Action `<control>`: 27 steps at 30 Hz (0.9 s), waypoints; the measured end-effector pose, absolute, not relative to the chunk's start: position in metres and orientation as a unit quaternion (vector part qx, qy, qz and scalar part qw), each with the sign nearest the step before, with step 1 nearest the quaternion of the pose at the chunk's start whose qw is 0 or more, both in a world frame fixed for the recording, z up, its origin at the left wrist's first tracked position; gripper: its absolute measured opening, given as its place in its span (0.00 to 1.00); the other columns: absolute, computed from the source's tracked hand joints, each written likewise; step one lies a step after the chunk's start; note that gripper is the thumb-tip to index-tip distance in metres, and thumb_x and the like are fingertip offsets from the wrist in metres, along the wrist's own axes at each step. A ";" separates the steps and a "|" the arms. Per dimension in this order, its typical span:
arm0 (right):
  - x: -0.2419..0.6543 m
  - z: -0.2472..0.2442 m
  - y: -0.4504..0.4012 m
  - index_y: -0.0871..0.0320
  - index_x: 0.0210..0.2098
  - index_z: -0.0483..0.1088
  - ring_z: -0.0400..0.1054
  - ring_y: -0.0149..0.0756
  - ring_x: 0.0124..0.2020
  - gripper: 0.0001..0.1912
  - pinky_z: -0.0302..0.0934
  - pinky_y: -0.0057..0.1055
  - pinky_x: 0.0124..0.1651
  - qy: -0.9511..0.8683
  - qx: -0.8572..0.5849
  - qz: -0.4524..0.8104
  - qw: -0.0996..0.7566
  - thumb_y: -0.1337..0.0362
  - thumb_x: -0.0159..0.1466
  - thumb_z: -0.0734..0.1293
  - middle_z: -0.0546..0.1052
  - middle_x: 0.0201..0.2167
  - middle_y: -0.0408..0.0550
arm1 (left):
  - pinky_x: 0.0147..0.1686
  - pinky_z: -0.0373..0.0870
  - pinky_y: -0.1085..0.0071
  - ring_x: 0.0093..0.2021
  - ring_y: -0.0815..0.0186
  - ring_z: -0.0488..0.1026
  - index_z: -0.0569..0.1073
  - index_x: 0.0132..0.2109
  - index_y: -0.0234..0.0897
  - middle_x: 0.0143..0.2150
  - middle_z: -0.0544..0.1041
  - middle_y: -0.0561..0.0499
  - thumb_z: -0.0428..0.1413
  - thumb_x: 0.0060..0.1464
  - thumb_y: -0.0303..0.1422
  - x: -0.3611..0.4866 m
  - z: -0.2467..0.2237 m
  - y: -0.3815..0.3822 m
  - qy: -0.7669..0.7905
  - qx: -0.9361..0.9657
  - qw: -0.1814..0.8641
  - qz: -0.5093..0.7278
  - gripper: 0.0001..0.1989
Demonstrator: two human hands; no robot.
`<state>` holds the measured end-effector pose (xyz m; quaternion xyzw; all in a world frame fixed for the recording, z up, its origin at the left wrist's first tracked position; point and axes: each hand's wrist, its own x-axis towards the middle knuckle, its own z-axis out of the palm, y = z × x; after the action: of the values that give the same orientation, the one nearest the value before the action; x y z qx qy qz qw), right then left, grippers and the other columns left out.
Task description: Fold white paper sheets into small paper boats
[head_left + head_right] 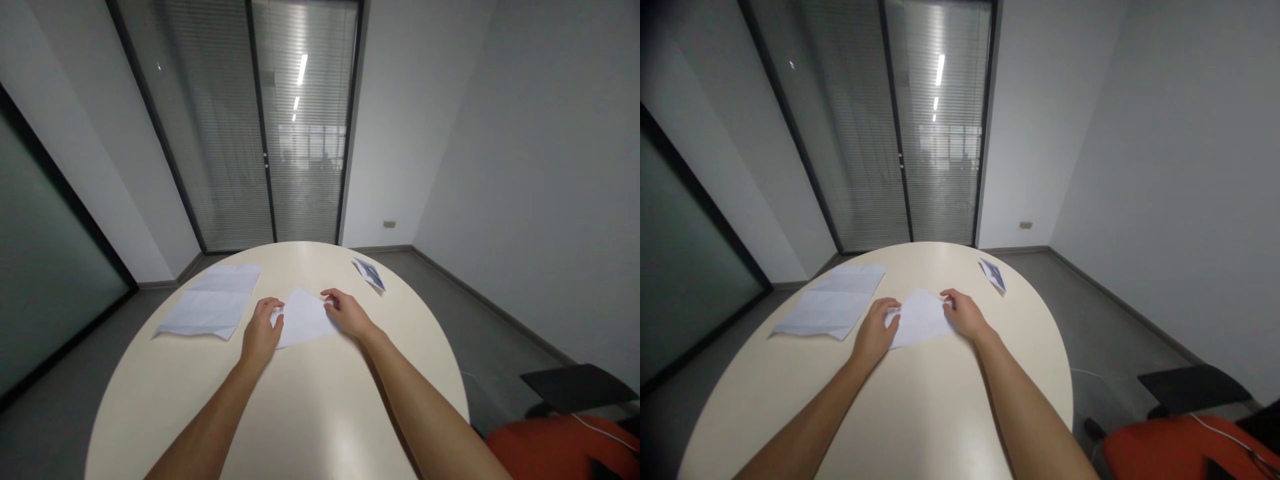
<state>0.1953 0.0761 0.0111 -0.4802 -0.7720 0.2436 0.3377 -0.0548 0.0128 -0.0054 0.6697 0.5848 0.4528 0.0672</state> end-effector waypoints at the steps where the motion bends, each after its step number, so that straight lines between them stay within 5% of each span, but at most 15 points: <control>1: 0.195 0.010 0.076 0.57 0.54 0.73 0.73 0.37 0.37 0.18 0.63 0.33 0.43 -0.777 -0.478 0.240 0.331 0.68 0.65 0.64 0.81 0.43 0.50 | 0.58 0.72 0.60 0.54 0.59 0.75 0.73 0.48 0.42 0.55 0.72 0.48 0.52 0.59 0.26 -0.055 -0.007 0.013 0.590 0.671 0.071 0.444 0.11; 8: 0.192 0.002 0.080 0.58 0.52 0.75 0.74 0.41 0.49 0.19 0.64 0.36 0.56 -0.800 -0.474 0.196 0.311 0.76 0.64 0.63 0.81 0.49 0.52 | 0.61 0.69 0.54 0.55 0.55 0.74 0.77 0.46 0.41 0.53 0.75 0.45 0.55 0.54 0.21 -0.057 -0.010 0.015 0.593 0.714 0.038 0.369 0.15; 14: 0.186 0.006 0.081 0.58 0.49 0.78 0.72 0.42 0.53 0.21 0.63 0.38 0.59 -0.828 -0.463 0.126 0.291 0.79 0.61 0.63 0.80 0.50 0.52 | 0.67 0.63 0.54 0.65 0.56 0.69 0.77 0.56 0.39 0.66 0.72 0.43 0.53 0.63 0.29 -0.051 -0.015 0.013 0.528 0.793 0.076 0.294 0.17; 24: 0.147 0.009 0.051 0.60 0.64 0.66 0.68 0.42 0.62 0.22 0.60 0.42 0.66 -0.901 -0.312 0.165 0.252 0.62 0.75 0.54 0.74 0.61 0.57 | 0.68 0.62 0.53 0.66 0.57 0.68 0.75 0.59 0.43 0.66 0.72 0.46 0.50 0.66 0.30 -0.048 -0.005 0.007 0.475 0.834 0.099 0.264 0.18; 27: 0.148 0.002 0.053 0.61 0.68 0.61 0.59 0.47 0.69 0.25 0.53 0.48 0.70 -0.905 -0.335 0.166 0.201 0.60 0.76 0.52 0.67 0.67 0.59 | 0.67 0.65 0.55 0.64 0.58 0.70 0.76 0.57 0.42 0.64 0.74 0.45 0.51 0.65 0.29 -0.048 -0.005 0.008 0.466 0.834 0.097 0.278 0.17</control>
<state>0.1480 0.0535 0.0020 -0.3353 -0.9053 0.1660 0.2013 -0.0477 0.0081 -0.0047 0.8345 0.4659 0.2779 0.0968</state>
